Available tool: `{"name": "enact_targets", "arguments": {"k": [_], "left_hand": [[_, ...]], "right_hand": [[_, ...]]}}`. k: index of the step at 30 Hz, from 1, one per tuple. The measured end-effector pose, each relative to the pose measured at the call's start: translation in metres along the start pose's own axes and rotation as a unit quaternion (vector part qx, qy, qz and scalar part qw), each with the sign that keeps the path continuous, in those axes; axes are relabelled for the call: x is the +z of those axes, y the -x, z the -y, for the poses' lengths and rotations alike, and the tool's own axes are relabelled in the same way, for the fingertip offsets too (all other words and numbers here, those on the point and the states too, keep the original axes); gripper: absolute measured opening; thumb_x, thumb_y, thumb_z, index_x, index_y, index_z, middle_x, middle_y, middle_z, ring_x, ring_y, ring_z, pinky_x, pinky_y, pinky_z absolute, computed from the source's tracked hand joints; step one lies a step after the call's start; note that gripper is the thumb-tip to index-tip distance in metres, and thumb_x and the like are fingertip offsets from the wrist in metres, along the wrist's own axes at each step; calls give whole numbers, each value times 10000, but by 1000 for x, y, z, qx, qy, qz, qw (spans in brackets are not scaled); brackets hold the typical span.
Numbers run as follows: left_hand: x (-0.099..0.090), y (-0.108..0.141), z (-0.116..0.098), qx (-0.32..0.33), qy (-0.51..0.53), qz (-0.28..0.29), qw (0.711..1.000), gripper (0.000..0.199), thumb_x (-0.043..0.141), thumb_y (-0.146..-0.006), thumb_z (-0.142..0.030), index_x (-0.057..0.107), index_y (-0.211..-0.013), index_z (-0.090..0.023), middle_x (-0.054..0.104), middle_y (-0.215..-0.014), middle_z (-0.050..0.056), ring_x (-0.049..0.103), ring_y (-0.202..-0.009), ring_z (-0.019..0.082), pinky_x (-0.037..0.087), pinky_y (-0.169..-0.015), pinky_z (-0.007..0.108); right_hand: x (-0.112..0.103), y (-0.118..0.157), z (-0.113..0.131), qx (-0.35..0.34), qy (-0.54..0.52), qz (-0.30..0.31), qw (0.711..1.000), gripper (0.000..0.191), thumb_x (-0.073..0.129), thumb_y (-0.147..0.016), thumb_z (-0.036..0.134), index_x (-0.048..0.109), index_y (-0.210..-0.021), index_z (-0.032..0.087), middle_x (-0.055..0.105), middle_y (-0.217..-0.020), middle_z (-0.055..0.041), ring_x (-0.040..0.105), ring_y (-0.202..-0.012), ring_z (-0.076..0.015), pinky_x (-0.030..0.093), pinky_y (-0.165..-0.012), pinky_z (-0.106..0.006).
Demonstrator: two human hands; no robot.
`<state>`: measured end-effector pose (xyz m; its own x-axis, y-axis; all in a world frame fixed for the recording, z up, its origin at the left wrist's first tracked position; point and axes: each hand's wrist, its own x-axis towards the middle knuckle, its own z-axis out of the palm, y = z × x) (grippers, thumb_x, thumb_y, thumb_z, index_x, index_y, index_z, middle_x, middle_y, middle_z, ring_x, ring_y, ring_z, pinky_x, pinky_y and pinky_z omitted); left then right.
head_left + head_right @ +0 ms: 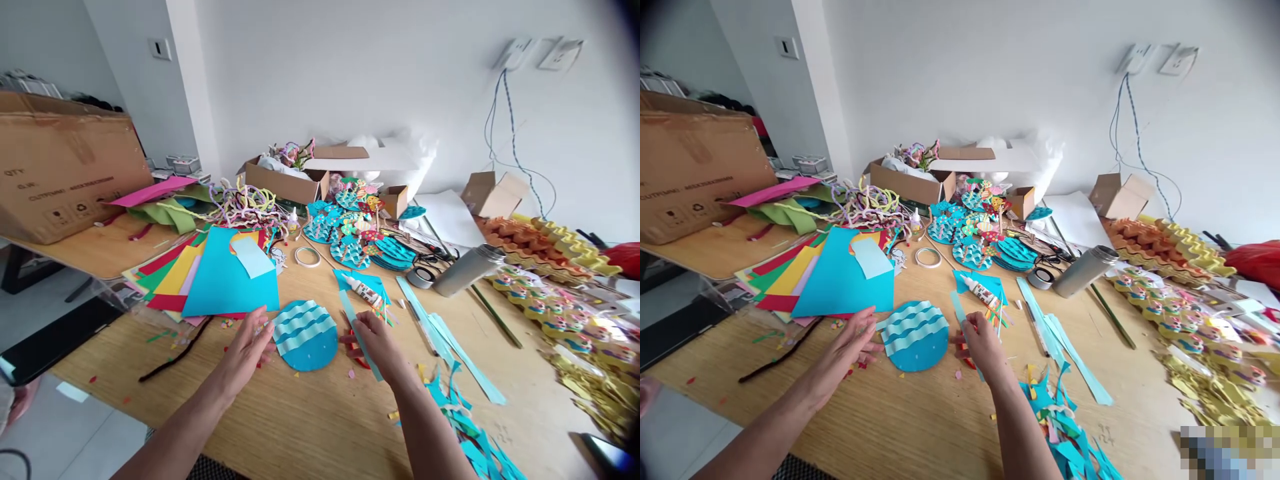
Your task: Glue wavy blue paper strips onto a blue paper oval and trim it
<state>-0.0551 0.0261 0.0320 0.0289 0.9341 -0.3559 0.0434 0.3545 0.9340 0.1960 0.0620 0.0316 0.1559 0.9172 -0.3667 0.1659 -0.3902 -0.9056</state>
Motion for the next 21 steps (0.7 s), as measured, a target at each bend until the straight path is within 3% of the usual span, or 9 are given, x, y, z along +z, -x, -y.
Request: {"name": "enact_targets", "arguments": {"k": [4, 9, 15, 18, 21], "left_hand": [[1, -9, -7, -5, 17, 12, 1000, 800, 548, -753, -680, 345, -1380, -227, 379, -1455, 154, 645, -960, 238, 521, -749, 327], [4, -24, -18, -3, 14, 16, 1000, 751, 573, -757, -648, 398, -1353, -228, 429, -1421, 145, 645, -949, 233, 514, -690, 294], [12, -45, -32, 22, -27, 42, 999, 629, 511, -819, -591, 450, -1295, -184, 542, -1298, 146, 655, -922, 234, 517, -696, 302], [13, -54, -35, 40, -45, 26, 998, 620, 514, -816, -582, 467, -1277, -170, 520, -1312, 157, 645, -930, 249, 517, -698, 323], [10, -58, -36, 85, -75, -17, 993, 611, 562, -796, -558, 473, -1278, -193, 522, -1306, 137, 595, -1014, 260, 497, -759, 330]], "right_hand": [[-1, 4, 0, 0, -12, 12, 1000, 161, 559, -771, 296, 413, -736, 237, 514, -620, 35, 669, -637, -197, 512, -450, -268], [-7, 6, -2, 13, -21, 28, 999, 155, 561, -756, 308, 424, -732, 238, 554, -628, 25, 673, -652, -195, 519, -486, -279], [-15, 8, -7, 32, -16, 61, 997, 172, 570, -735, 353, 441, -722, 240, 600, -630, 15, 668, -669, -198, 509, -506, -281], [-19, 9, -5, 32, -10, 71, 997, 209, 580, -727, 393, 437, -729, 239, 622, -669, 8, 669, -689, -198, 503, -519, -281], [-24, 9, -1, -17, 13, 56, 998, 270, 596, -720, 455, 443, -739, 233, 628, -664, 4, 650, -647, -186, 473, -493, -265]]}}
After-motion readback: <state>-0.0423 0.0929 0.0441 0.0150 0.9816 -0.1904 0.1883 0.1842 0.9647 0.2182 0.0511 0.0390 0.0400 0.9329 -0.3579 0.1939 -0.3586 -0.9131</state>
